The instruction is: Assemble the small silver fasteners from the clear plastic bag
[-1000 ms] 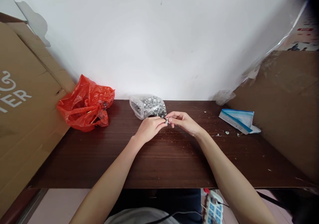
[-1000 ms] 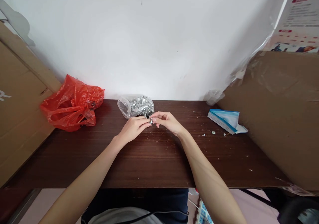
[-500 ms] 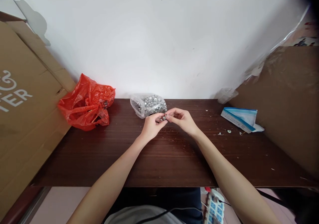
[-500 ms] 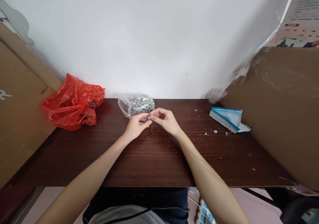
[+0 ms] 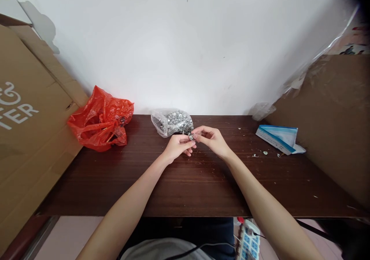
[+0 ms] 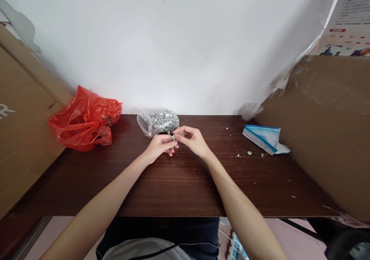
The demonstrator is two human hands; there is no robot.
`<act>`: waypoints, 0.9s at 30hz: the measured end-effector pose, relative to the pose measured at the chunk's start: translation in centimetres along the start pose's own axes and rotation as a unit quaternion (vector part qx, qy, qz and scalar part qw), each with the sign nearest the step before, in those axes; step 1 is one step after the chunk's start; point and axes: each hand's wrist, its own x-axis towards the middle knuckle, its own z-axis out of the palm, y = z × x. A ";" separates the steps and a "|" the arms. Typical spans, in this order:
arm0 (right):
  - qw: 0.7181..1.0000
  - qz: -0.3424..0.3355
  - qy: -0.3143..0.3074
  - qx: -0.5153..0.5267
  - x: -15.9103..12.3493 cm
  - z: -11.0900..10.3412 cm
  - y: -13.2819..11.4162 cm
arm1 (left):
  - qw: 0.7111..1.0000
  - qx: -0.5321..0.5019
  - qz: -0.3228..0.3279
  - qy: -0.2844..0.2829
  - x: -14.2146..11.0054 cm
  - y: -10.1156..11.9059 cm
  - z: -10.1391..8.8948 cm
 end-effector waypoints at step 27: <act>0.995 -0.029 -0.080 -0.042 -1.4 2.9 -1.1 | 0.979 0.165 0.116 -0.014 0.7 -2.5 0.6</act>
